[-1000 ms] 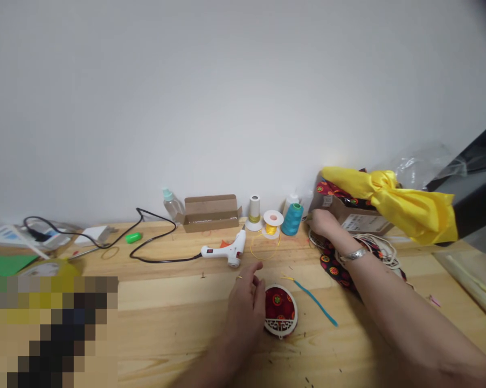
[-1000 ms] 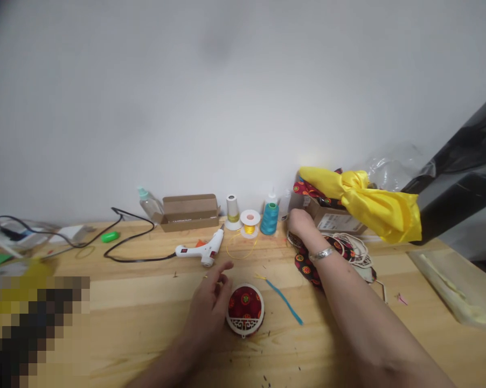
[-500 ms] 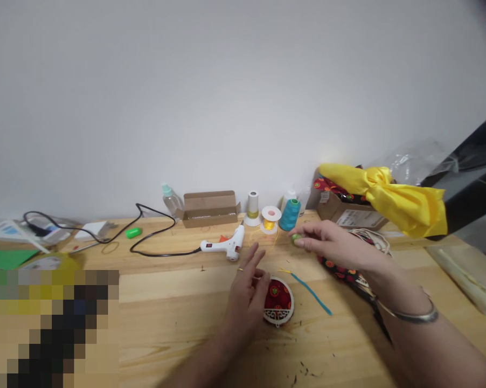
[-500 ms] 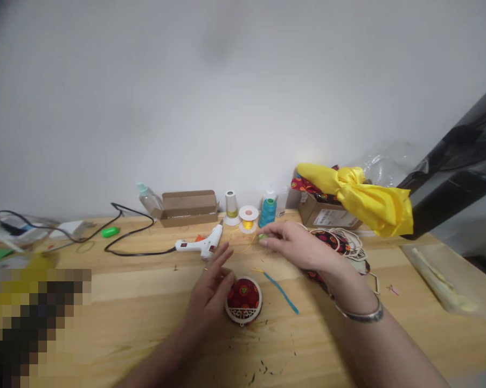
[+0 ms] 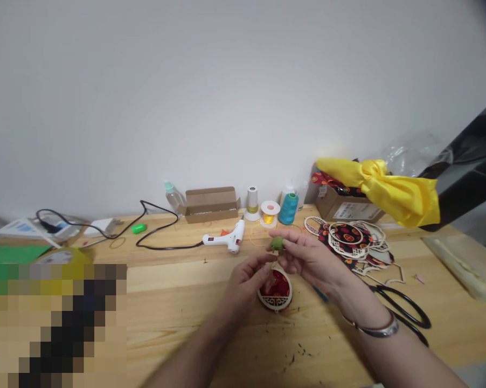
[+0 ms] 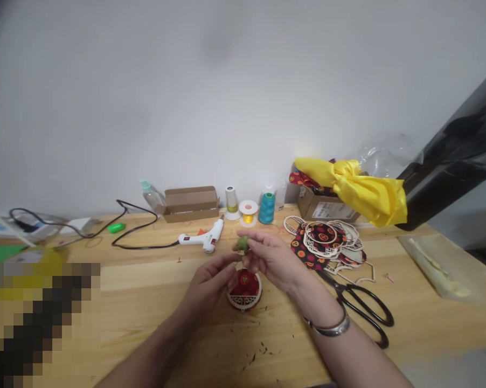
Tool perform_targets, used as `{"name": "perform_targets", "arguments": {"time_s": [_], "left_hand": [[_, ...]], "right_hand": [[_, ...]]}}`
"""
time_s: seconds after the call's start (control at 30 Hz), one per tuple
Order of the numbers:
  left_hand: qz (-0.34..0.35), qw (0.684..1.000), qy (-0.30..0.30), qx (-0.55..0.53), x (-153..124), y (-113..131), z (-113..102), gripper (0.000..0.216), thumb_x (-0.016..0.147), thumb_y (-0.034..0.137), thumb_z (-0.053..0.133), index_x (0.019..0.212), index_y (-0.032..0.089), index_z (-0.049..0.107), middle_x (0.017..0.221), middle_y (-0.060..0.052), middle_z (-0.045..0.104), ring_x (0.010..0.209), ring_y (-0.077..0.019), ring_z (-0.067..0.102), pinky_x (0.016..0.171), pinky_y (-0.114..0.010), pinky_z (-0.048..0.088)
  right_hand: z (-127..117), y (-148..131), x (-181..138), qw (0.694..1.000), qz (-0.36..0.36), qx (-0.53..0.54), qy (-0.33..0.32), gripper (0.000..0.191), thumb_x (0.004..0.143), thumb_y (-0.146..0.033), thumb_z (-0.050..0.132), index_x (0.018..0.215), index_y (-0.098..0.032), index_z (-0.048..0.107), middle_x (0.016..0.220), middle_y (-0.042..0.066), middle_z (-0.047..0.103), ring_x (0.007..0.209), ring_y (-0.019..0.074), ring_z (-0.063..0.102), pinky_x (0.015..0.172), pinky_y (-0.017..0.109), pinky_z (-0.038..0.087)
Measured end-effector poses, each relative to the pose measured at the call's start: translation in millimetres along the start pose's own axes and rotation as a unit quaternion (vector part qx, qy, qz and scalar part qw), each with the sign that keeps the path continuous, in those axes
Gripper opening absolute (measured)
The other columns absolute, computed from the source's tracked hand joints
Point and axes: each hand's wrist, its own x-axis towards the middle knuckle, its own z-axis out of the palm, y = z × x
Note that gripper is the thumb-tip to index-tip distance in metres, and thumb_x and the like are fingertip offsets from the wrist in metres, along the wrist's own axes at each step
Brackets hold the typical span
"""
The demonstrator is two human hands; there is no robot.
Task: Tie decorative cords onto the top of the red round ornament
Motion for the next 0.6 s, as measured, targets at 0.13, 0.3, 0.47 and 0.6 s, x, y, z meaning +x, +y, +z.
{"name": "perform_targets", "arguments": {"time_s": [0.13,0.3,0.47,0.6], "left_hand": [[-0.014,0.999,0.019,0.041,0,1,0,0.023,0.073,0.035,0.059,0.073,0.012,0.062,0.049,0.004,0.045,0.046,-0.0069,0.036,0.048,-0.021,0.028],[0.004,0.998,0.018,0.064,-2,9,-5,0.021,0.073,0.032,0.060,0.064,0.013,0.058,0.052,0.003,0.046,0.049,-0.0068,0.036,0.048,-0.020,0.026],[0.051,0.997,0.046,0.040,0,19,-12,0.020,0.071,0.029,0.061,0.061,0.014,0.054,0.051,0.004,0.042,0.050,-0.0072,0.036,0.050,-0.022,0.028],[0.060,0.996,0.053,0.031,3,22,-15,0.019,0.071,0.027,0.061,0.060,0.014,0.053,0.052,0.004,0.043,0.050,-0.0071,0.035,0.051,-0.022,0.027]], "right_hand": [[-5,1,-3,0.996,-0.028,0.073,0.043,0.028,0.074,-0.022,0.062,0.101,-0.017,0.057,0.079,0.001,0.058,0.055,0.0049,0.047,0.045,0.015,0.034],[-19,-24,-23,0.979,-0.129,0.125,0.095,0.014,0.079,-0.025,0.056,0.091,-0.020,0.058,0.076,-0.001,0.053,0.054,0.0043,0.041,0.044,0.013,0.035],[-40,-61,-66,0.942,-0.236,0.160,0.178,0.012,0.084,-0.023,0.045,0.087,-0.020,0.056,0.071,0.000,0.044,0.052,0.0051,0.038,0.041,0.013,0.034],[-49,-76,-91,0.911,-0.268,0.125,0.288,0.019,0.083,-0.017,0.039,0.075,-0.019,0.056,0.064,0.000,0.036,0.045,0.0069,0.032,0.032,0.017,0.028]]}}
